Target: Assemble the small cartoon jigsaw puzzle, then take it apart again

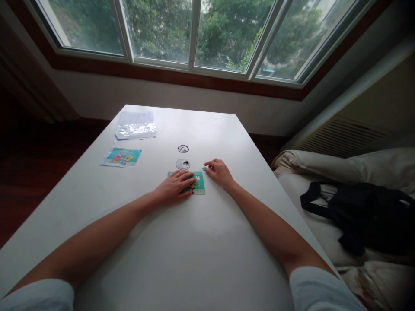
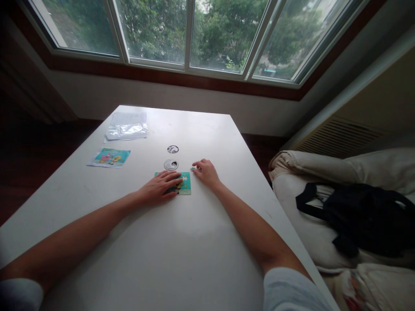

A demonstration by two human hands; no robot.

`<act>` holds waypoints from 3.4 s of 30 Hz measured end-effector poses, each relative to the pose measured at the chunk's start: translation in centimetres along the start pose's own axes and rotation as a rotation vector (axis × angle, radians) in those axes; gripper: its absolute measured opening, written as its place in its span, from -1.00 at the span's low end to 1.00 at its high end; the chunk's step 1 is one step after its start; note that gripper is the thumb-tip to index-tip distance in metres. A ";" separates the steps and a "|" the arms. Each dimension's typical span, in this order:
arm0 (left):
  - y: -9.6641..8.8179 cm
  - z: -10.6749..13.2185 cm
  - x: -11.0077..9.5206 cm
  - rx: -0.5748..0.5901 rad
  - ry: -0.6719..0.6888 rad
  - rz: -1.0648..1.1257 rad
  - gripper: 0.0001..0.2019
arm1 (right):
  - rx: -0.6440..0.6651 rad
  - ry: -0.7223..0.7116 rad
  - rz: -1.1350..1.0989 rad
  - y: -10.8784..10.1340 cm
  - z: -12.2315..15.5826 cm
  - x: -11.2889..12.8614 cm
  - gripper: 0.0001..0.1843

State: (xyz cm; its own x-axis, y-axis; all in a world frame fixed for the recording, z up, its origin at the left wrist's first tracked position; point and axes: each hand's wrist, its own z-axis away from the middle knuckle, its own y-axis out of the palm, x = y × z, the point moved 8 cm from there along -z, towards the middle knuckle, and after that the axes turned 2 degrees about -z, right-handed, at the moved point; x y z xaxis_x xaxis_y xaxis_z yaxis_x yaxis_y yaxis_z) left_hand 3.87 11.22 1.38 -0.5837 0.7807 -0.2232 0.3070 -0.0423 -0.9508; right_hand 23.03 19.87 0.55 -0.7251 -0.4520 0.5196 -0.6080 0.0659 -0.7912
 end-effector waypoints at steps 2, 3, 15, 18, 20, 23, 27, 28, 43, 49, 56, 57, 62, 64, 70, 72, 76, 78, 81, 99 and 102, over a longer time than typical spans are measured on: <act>0.0 0.0 0.0 -0.005 -0.001 0.004 -0.46 | -0.003 0.003 0.043 -0.1 0.2 0.2 -0.83; 0.1 0.0 0.0 -0.006 -0.002 0.006 -0.46 | -0.003 0.002 0.061 -0.1 0.3 0.3 -0.84; 0.1 0.1 0.2 -0.002 -0.012 0.022 -0.45 | -0.014 0.046 0.010 -0.2 0.1 0.7 -0.89; 0.0 0.0 0.1 -0.002 -0.018 0.037 -0.48 | -0.004 0.057 -0.137 -0.1 0.2 1.0 -0.89; -0.2 0.0 0.0 -0.007 -0.020 0.054 -0.51 | 0.001 0.066 -0.224 -0.1 0.3 1.1 -0.89; -0.4 0.0 -0.1 -0.010 -0.025 0.065 -0.53 | -0.023 0.051 -0.273 -0.4 0.4 1.5 -0.89; -0.3 0.0 0.0 -0.006 -0.032 0.061 -0.53 | -0.025 0.032 -0.316 -0.5 0.5 1.9 -0.87; -0.3 0.0 0.0 -0.007 -0.032 0.062 -0.53 | -0.007 0.028 -0.334 -0.3 0.5 2.1 -0.87; -0.2 0.0 0.0 -0.020 -0.014 0.049 -0.51 | 0.099 -0.059 -0.179 1.4 1.0 4.1 -0.92; -0.1 0.0 0.1 -0.021 -0.021 0.064 -0.51 | 0.120 -0.108 -0.073 2.0 1.1 4.3 -0.90; 0.0 -0.1 0.1 -0.014 -0.023 0.049 -0.51 | 0.093 -0.087 -0.066 1.6 1.0 3.9 -0.97; 0.0 -0.1 0.1 -0.013 -0.023 0.045 -0.50 | 0.092 -0.085 -0.067 1.6 1.0 3.8 -0.96; 0.1 -0.1 0.1 0.003 -0.005 0.022 -0.50 | 0.069 -0.089 -0.070 1.2 0.9 3.6 -0.90; 0.2 0.0 0.1 0.009 0.001 0.017 -0.50 | 0.041 -0.098 -0.065 0.8 0.9 3.5 -0.92; 0.1 -0.1 0.0 0.012 -0.006 0.016 -0.50 | 0.074 -0.107 -0.012 0.8 1.0 3.6 -0.95; 0.1 -0.2 -0.1 0.014 -0.003 0.018 -0.49 | 0.083 -0.102 0.003 1.0 0.9 3.6 -0.95; 0.4 -0.2 -0.2 0.032 0.015 0.012 -0.52 | 0.097 -0.129 0.008 1.3 0.7 3.7 -0.95; 0.5 -0.2 -0.3 0.039 0.025 0.013 -0.54 | 0.094 -0.151 0.012 1.3 0.8 3.9 -0.94; 0.5 -0.2 -0.3 0.032 0.030 0.018 -0.55 | 0.093 -0.185 0.033 1.4 1.0 4.2 -0.90; -1.6 0.1 0.8 -0.143 -0.062 0.008 -0.57 | 0.065 -0.187 0.126 0.8 2.2 6.3 -0.74; -2.7 0.6 2.8 -0.247 -0.192 -0.013 -0.64 | 0.085 -0.239 0.123 1.0 3.2 8.5 -0.60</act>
State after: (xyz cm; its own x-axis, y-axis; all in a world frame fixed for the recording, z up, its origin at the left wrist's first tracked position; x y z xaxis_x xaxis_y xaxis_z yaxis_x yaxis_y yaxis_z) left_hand 0.98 13.12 3.19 -0.7130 0.6471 -0.2699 0.4579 0.1382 -0.8782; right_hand 17.31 13.23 3.19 -0.6886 -0.6432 0.3349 -0.4837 0.0632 -0.8730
